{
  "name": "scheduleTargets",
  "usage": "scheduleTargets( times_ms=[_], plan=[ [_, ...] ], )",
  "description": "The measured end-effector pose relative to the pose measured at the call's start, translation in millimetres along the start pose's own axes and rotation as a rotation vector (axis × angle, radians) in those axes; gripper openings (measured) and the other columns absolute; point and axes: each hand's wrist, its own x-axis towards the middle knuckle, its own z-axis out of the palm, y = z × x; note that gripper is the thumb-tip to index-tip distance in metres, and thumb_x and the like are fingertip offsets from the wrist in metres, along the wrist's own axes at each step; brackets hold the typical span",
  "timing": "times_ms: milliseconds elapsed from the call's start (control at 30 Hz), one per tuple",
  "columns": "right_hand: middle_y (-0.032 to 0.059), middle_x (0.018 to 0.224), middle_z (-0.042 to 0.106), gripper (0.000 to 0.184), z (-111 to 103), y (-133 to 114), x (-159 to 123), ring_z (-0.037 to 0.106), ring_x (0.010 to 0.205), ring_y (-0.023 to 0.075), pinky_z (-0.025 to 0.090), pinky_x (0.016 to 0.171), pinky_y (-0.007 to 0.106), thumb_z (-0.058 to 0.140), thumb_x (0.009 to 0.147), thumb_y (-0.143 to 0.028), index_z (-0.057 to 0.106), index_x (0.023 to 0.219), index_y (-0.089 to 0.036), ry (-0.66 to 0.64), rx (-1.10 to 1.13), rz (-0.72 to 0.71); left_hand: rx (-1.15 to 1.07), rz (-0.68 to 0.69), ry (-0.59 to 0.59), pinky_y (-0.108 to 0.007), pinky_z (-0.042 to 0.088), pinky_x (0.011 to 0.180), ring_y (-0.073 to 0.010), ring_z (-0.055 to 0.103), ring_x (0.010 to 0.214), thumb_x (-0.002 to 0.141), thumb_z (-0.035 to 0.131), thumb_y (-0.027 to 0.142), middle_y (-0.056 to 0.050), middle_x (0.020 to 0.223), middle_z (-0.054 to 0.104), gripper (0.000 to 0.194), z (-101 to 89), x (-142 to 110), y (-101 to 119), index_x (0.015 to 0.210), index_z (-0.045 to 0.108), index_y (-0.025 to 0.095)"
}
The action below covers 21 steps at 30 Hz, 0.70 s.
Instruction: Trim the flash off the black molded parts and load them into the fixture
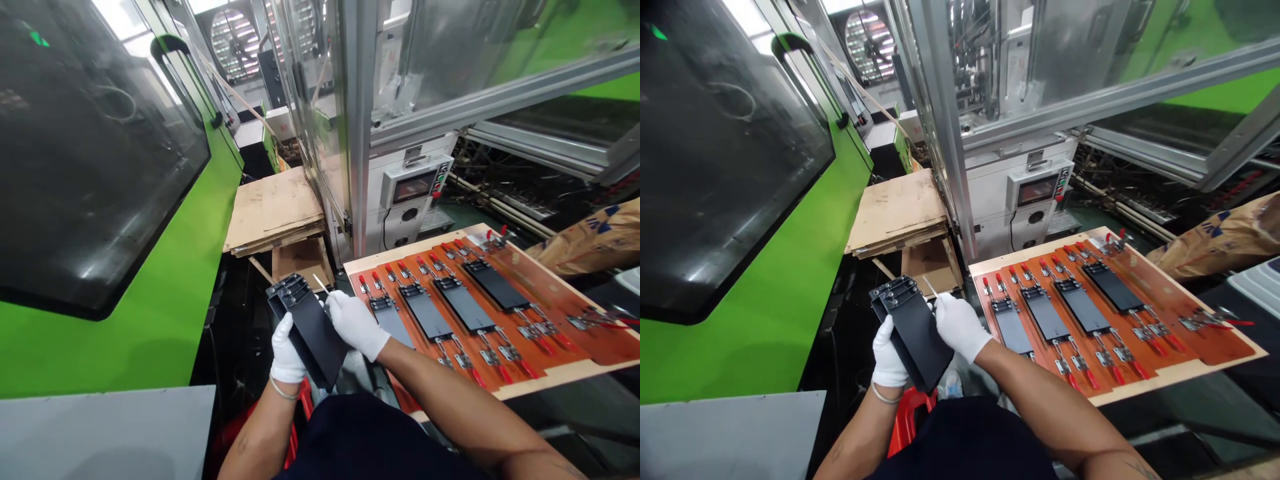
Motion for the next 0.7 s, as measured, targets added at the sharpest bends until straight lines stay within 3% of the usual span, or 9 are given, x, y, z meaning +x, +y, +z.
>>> scheduleTargets(
  times_ms=[133,267,433,533,633,700],
  plan=[
    [0.0117,0.091,0.070,0.029,-1,-9,2,0.068,0.081,0.0214,0.040,0.068,0.029,0.033,0.102,-0.018,0.062,0.103,-0.015,0.048,0.054,-0.131,0.069,0.015,0.084,-0.046,0.048,0.110,-0.0317,0.072,0.106,0.077,0.074,0.036,-0.007,0.092,0.080,0.023,0.9,4,0,0.091,0.080,0.018],
    [0.0140,0.090,0.070,0.029,-5,-14,9,0.068,0.083,0.0235,0.038,0.065,0.029,0.033,0.101,-0.014,0.062,0.099,-0.012,-0.022,-0.044,0.047,0.066,-0.011,0.057,-0.049,0.048,0.109,-0.0347,0.070,0.111,0.077,0.073,0.038,-0.011,0.101,0.079,0.031,0.4,7,1,0.097,0.080,0.016],
    [0.0117,0.092,0.069,0.024,3,-11,12,0.067,0.080,0.0226,0.038,0.066,0.029,0.035,0.101,-0.017,0.059,0.101,-0.016,0.033,0.062,-0.046,0.064,0.074,0.176,-0.042,0.054,0.102,-0.0284,0.075,0.096,0.075,0.074,0.028,-0.008,0.093,0.080,0.020,3.4,11,1,0.091,0.080,0.017],
    [0.0093,0.083,0.065,0.021,8,-1,22,0.064,0.078,0.0220,0.039,0.068,0.030,0.038,0.097,-0.014,0.056,0.088,-0.019,0.040,0.146,0.062,0.073,0.062,0.185,-0.042,0.055,0.100,-0.0279,0.075,0.091,0.073,0.074,0.031,-0.008,0.097,0.080,0.024,7.7,11,3,0.091,0.080,0.016],
    [0.0055,0.076,0.059,0.024,7,6,37,0.058,0.078,0.0198,0.041,0.072,0.030,0.039,0.094,-0.015,0.046,0.073,-0.022,0.108,0.363,0.070,0.028,0.014,0.150,-0.041,0.055,0.099,-0.0273,0.075,0.089,0.077,0.070,0.031,-0.008,0.097,0.080,0.024,8.4,9,6,0.092,0.081,0.015],
    [0.0007,0.070,0.053,0.023,5,3,43,0.053,0.073,0.0177,0.042,0.069,0.029,0.046,0.093,-0.028,0.043,0.070,-0.023,0.137,0.669,0.039,-0.024,-0.025,0.125,-0.038,0.055,0.098,-0.0255,0.076,0.087,0.081,0.066,0.027,-0.008,0.094,0.080,0.022,6.5,9,7,0.091,0.081,0.015]
  ],
)
